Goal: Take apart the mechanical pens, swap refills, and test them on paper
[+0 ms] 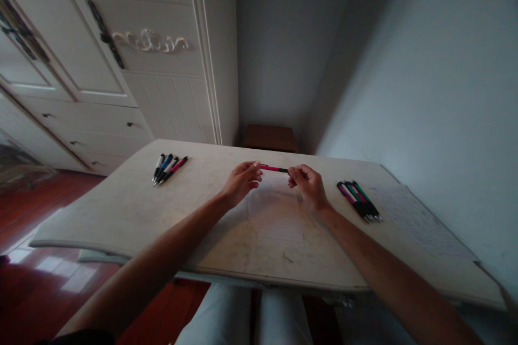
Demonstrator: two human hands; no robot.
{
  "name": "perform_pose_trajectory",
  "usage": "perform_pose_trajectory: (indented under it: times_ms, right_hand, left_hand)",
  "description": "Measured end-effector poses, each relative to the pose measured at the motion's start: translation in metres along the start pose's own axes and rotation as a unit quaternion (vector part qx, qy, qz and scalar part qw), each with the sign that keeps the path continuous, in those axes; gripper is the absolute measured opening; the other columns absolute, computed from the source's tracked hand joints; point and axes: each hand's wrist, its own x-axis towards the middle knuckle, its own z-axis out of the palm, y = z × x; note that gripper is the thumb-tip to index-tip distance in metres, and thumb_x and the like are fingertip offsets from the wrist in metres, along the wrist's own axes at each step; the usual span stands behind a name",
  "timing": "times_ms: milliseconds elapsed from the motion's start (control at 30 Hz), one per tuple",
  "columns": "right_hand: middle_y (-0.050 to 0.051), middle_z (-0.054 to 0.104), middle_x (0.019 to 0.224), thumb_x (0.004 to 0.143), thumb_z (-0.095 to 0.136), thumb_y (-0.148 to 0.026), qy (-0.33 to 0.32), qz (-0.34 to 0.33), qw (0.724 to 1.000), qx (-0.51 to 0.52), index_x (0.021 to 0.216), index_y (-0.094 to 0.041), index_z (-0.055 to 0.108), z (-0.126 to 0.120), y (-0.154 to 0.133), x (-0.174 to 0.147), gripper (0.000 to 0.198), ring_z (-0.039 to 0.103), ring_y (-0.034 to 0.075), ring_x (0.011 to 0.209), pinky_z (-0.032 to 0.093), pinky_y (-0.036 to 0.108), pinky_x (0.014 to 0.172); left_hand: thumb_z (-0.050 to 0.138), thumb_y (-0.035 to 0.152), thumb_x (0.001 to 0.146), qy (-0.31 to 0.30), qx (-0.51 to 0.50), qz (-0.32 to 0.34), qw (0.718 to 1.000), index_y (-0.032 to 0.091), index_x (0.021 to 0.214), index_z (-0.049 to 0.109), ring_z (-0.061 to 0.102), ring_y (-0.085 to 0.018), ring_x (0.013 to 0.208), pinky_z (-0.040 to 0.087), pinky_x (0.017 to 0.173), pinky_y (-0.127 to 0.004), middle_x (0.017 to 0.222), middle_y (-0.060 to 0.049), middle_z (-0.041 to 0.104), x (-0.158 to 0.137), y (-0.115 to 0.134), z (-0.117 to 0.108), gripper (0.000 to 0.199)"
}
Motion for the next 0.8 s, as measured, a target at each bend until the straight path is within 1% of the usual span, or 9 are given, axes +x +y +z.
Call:
perform_pose_trajectory:
  times_ms: [67,133,233,367,467,533,633,700,800]
  right_hand:
    - [-0.001,0.06,0.062,0.085,0.061,-0.053,-0.004,-0.001,1.0,0.002,0.07,-0.019,0.058,0.0003,-0.0004,-0.0001,0.037,0.058,0.012,0.054,0.046,0.026,0.056]
    - [-0.001,0.06,0.062,0.085,0.062,-0.053,-0.006,0.0,1.0,0.003,0.07,-0.019,0.057,0.0006,-0.0011,-0.0002,0.037,0.057,0.012,0.054,0.046,0.026,0.056]
    - [-0.001,0.06,0.061,0.085,0.062,-0.053,-0.001,-0.001,1.0,-0.001,0.07,-0.019,0.058,0.0004,-0.0019,-0.0001,0.037,0.057,0.012,0.054,0.047,0.026,0.056]
    - [-0.001,0.06,0.062,0.085,0.061,-0.055,0.004,-0.003,1.0,-0.003,0.07,-0.019,0.057,-0.0003,-0.0028,0.0,0.039,0.057,0.012,0.054,0.047,0.026,0.056]
    - [0.0,0.06,0.062,0.085,0.06,-0.057,0.004,-0.003,1.0,-0.004,0.07,-0.02,0.057,0.0,-0.004,-0.0004,0.04,0.058,0.013,0.055,0.048,0.027,0.056]
    - [0.0,0.06,0.062,0.084,0.06,-0.058,0.004,-0.005,1.0,-0.008,0.07,-0.02,0.057,0.0002,-0.0047,-0.0006,0.041,0.058,0.013,0.055,0.048,0.027,0.056]
    - [0.0,0.06,0.062,0.084,0.06,-0.058,0.001,-0.006,1.0,-0.012,0.07,-0.02,0.057,0.0001,-0.0047,-0.0005,0.041,0.058,0.013,0.055,0.048,0.027,0.056]
    - [0.0,0.06,0.063,0.084,0.06,-0.057,-0.001,-0.008,1.0,-0.011,0.072,-0.02,0.058,-0.0003,-0.004,-0.0002,0.039,0.058,0.013,0.055,0.048,0.027,0.056]
    - [-0.001,0.06,0.063,0.085,0.06,-0.055,-0.002,-0.009,1.0,-0.008,0.073,-0.019,0.058,-0.0006,-0.0028,0.0002,0.037,0.058,0.013,0.055,0.047,0.026,0.056]
  left_hand:
    - [0.082,0.048,0.067,-0.008,0.007,-0.016,1.0,0.014,0.074,0.055,0.05,-0.007,0.053,0.036,0.048,-0.02,0.067,0.0,0.057,0.0005,-0.0013,-0.0013,0.043]
    - [0.082,0.047,0.067,-0.013,0.012,-0.003,1.0,0.014,0.069,0.054,0.045,-0.006,0.05,0.033,0.046,-0.02,0.061,0.002,0.053,0.0017,-0.0029,-0.0032,0.043]
    - [0.086,0.032,0.062,-0.018,0.015,0.036,0.999,0.013,0.081,0.063,0.051,-0.007,0.057,0.037,0.051,-0.02,0.065,0.002,0.056,0.0032,-0.0035,-0.0052,0.035]
    - [0.085,0.014,0.057,-0.013,0.0,0.055,0.998,0.016,0.104,0.065,0.057,-0.008,0.067,0.042,0.059,-0.02,0.082,0.0,0.063,0.0021,0.0,-0.0036,0.052]
    - [0.086,0.023,0.061,-0.002,-0.011,0.02,1.0,0.016,0.105,0.063,0.061,-0.011,0.072,0.042,0.057,-0.021,0.091,-0.003,0.064,-0.0001,0.002,-0.0011,0.05]
    - [0.083,0.037,0.067,-0.004,-0.005,-0.011,1.0,0.013,0.091,0.063,0.059,-0.01,0.065,0.04,0.052,-0.021,0.082,-0.004,0.063,-0.0009,0.0014,-0.0006,0.039]
    - [0.078,0.047,0.071,-0.03,0.007,-0.015,0.999,0.013,0.073,0.057,0.051,-0.007,0.052,0.036,0.047,-0.021,0.067,0.0,0.057,-0.0005,-0.0012,-0.0017,0.04]
    - [0.081,0.042,0.069,-0.039,0.016,-0.003,0.999,0.012,0.076,0.06,0.054,-0.008,0.054,0.038,0.048,-0.021,0.067,-0.001,0.059,0.0002,-0.0023,-0.0029,0.037]
    - [0.086,0.021,0.059,-0.037,0.015,0.023,0.999,0.012,0.093,0.066,0.063,-0.013,0.071,0.045,0.058,-0.021,0.083,-0.005,0.067,0.0009,-0.001,-0.0034,0.041]
